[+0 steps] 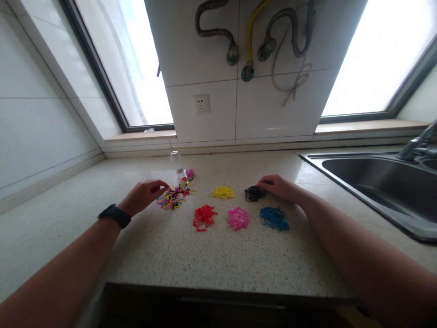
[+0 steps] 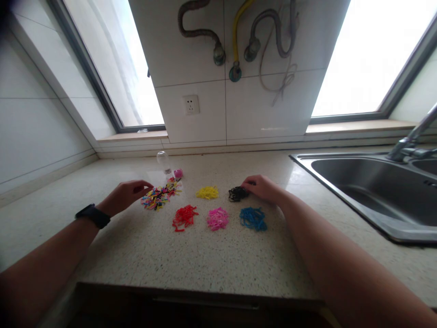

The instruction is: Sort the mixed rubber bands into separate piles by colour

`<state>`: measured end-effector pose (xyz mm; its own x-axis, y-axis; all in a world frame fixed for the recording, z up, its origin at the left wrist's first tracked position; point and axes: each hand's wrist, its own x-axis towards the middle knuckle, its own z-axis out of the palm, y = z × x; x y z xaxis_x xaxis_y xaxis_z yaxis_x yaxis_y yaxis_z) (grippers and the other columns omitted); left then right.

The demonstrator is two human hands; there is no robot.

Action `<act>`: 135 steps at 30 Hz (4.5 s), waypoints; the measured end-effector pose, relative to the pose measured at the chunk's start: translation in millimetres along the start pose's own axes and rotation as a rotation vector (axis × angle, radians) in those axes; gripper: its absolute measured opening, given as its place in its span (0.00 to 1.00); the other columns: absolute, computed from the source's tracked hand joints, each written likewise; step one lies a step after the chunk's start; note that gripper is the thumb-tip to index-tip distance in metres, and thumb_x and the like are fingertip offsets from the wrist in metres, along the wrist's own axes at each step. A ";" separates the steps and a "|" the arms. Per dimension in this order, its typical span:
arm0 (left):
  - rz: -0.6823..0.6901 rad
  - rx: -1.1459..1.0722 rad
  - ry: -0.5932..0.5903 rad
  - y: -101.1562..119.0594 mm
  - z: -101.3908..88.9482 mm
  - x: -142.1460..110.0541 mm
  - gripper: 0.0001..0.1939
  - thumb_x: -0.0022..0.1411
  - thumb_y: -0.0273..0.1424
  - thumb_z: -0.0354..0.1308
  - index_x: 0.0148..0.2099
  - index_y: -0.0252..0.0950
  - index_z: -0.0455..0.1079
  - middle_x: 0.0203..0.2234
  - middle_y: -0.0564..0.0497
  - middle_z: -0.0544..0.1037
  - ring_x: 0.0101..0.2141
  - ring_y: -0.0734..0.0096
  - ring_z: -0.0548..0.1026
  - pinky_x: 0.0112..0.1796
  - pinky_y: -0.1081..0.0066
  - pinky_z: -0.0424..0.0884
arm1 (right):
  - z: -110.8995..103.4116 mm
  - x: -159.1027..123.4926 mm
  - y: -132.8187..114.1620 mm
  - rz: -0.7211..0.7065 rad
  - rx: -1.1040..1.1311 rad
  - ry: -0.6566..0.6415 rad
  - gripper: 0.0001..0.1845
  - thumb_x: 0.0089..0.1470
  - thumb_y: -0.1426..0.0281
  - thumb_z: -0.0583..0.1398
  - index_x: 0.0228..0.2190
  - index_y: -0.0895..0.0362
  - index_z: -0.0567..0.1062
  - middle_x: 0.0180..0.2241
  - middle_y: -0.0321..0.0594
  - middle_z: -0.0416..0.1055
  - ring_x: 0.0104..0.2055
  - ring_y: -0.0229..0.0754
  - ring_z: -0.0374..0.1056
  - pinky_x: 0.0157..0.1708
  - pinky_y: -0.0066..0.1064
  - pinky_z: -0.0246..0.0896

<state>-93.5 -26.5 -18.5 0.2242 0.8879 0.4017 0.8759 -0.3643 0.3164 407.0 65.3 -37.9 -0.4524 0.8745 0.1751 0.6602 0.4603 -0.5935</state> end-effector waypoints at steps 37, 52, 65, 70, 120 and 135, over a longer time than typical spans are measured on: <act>-0.100 -1.137 -0.131 155.9 37.7 -20.2 0.16 0.66 0.42 0.58 0.37 0.33 0.73 0.19 0.58 0.57 0.20 0.80 0.53 0.21 0.76 0.49 | 0.9 1.4 3.5 -0.019 -0.013 -0.020 0.16 0.59 0.60 0.58 0.37 0.56 0.81 0.34 0.42 0.80 0.36 0.45 0.73 0.38 0.35 0.65; -0.092 -1.102 -0.140 161.1 32.5 -20.5 0.19 0.65 0.45 0.59 0.34 0.32 0.72 0.19 0.59 0.57 0.21 0.81 0.52 0.21 0.77 0.48 | 2.0 2.3 5.9 0.001 -0.026 -0.016 0.18 0.59 0.57 0.58 0.38 0.55 0.81 0.35 0.42 0.80 0.35 0.45 0.73 0.38 0.35 0.65; -0.084 -1.018 -0.151 158.5 32.1 -21.3 0.20 0.67 0.45 0.56 0.34 0.32 0.71 0.19 0.59 0.57 0.20 0.80 0.52 0.21 0.76 0.48 | 2.5 3.3 7.8 -0.015 -0.023 -0.023 0.17 0.59 0.58 0.57 0.37 0.57 0.80 0.34 0.42 0.79 0.35 0.45 0.73 0.38 0.36 0.66; -0.085 -1.049 -0.146 163.4 29.9 -20.4 0.21 0.67 0.46 0.55 0.32 0.32 0.70 0.18 0.60 0.55 0.19 0.81 0.50 0.20 0.76 0.48 | 0.9 1.8 2.2 0.005 -0.028 -0.027 0.18 0.58 0.58 0.57 0.36 0.57 0.80 0.34 0.43 0.79 0.35 0.46 0.73 0.38 0.36 0.66; -0.072 -0.940 -0.121 163.1 31.4 -22.7 0.22 0.67 0.46 0.53 0.31 0.33 0.69 0.18 0.59 0.56 0.19 0.80 0.51 0.20 0.76 0.50 | 1.2 2.6 1.9 -0.016 0.002 -0.011 0.18 0.59 0.58 0.57 0.38 0.57 0.80 0.33 0.42 0.78 0.34 0.44 0.72 0.37 0.35 0.66; -0.079 -0.920 -0.127 162.1 31.1 -23.4 0.21 0.68 0.44 0.53 0.32 0.33 0.72 0.17 0.59 0.57 0.20 0.79 0.52 0.21 0.76 0.50 | 0.3 0.9 -3.7 -0.003 -0.007 -0.016 0.17 0.58 0.58 0.57 0.37 0.57 0.79 0.33 0.42 0.79 0.35 0.45 0.72 0.37 0.35 0.66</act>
<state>56.5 -97.5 -3.3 0.2715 0.9238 0.2700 0.2199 -0.3327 0.9171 404.0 64.4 -35.8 -0.4634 0.8707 0.1645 0.6628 0.4638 -0.5878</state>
